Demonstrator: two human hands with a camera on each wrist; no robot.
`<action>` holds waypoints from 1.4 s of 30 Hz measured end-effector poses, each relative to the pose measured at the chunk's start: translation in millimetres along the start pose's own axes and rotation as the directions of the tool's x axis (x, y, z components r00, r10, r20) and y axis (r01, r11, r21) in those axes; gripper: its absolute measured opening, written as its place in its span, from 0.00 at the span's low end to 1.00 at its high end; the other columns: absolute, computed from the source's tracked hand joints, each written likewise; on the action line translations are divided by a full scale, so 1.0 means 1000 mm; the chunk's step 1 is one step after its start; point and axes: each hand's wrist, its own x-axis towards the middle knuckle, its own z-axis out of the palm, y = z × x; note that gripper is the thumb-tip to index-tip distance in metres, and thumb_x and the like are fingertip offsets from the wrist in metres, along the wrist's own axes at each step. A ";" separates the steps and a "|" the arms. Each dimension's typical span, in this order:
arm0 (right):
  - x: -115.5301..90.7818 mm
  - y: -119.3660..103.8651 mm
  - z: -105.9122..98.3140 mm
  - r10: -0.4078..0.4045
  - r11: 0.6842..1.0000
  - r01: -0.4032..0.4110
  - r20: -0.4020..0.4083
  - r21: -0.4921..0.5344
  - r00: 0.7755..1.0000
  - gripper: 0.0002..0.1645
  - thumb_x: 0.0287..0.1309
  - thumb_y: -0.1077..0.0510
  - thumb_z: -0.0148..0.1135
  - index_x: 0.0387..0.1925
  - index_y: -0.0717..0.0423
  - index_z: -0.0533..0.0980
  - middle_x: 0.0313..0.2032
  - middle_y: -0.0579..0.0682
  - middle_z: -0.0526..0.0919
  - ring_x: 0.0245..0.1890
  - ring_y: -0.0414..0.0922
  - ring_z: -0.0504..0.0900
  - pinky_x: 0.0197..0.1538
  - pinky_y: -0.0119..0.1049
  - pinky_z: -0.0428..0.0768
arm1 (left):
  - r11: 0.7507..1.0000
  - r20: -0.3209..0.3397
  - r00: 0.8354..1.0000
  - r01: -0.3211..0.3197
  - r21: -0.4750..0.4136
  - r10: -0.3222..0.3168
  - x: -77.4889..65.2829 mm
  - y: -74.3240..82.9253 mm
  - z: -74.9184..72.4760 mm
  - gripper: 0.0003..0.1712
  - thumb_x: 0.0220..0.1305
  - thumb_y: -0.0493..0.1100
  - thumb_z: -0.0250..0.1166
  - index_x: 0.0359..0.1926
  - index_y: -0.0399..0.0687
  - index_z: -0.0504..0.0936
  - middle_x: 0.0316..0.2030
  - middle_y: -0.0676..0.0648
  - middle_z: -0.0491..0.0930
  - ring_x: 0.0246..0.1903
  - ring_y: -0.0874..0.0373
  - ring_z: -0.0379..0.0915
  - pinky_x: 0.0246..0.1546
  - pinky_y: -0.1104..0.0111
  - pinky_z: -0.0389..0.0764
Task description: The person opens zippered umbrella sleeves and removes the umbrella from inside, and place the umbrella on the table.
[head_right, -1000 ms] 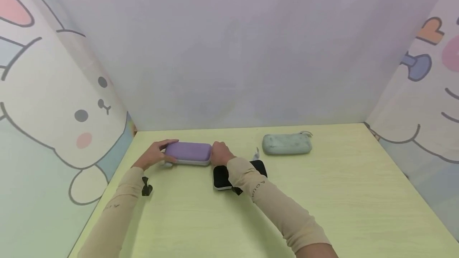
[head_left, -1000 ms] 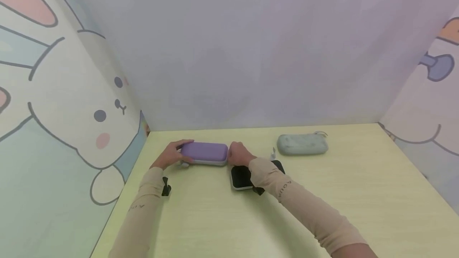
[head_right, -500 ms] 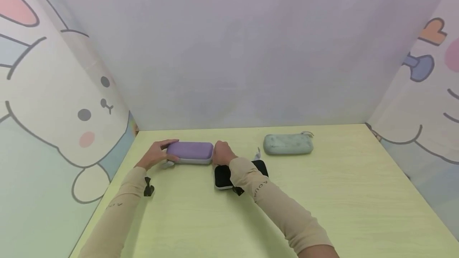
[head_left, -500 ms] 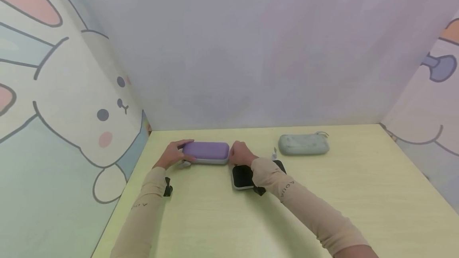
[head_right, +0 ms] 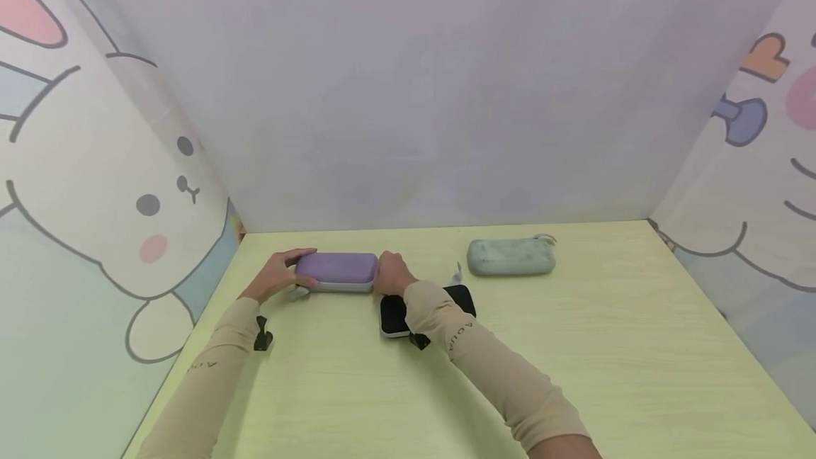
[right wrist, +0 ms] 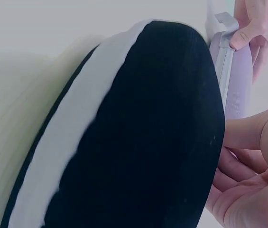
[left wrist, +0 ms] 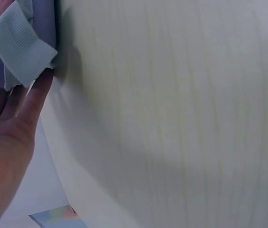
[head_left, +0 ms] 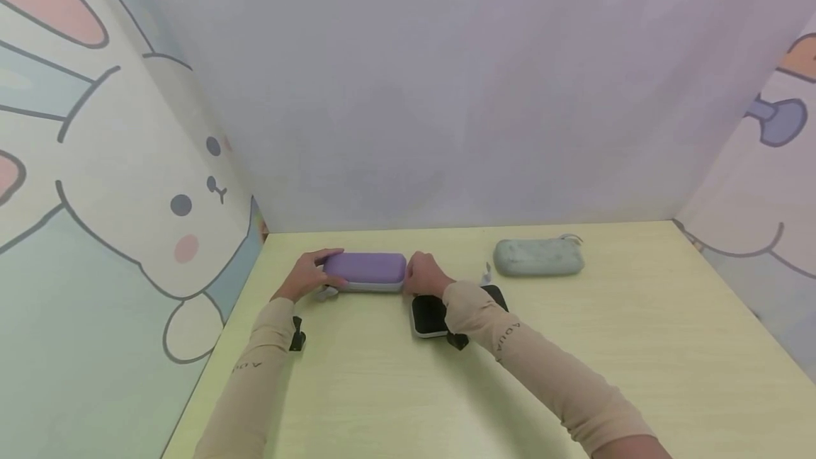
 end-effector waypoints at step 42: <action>0.002 -0.031 0.027 0.052 0.997 -0.058 -0.136 -0.045 0.989 0.20 0.48 0.74 0.55 0.06 0.59 0.72 0.08 0.44 0.68 0.11 0.38 0.62 0.15 0.28 0.63 | 0.998 -0.045 0.999 0.025 -0.049 -0.027 0.020 -0.032 0.003 0.47 0.37 0.42 0.80 0.63 0.50 0.72 0.64 0.43 0.66 0.63 0.45 0.61 0.61 0.53 0.64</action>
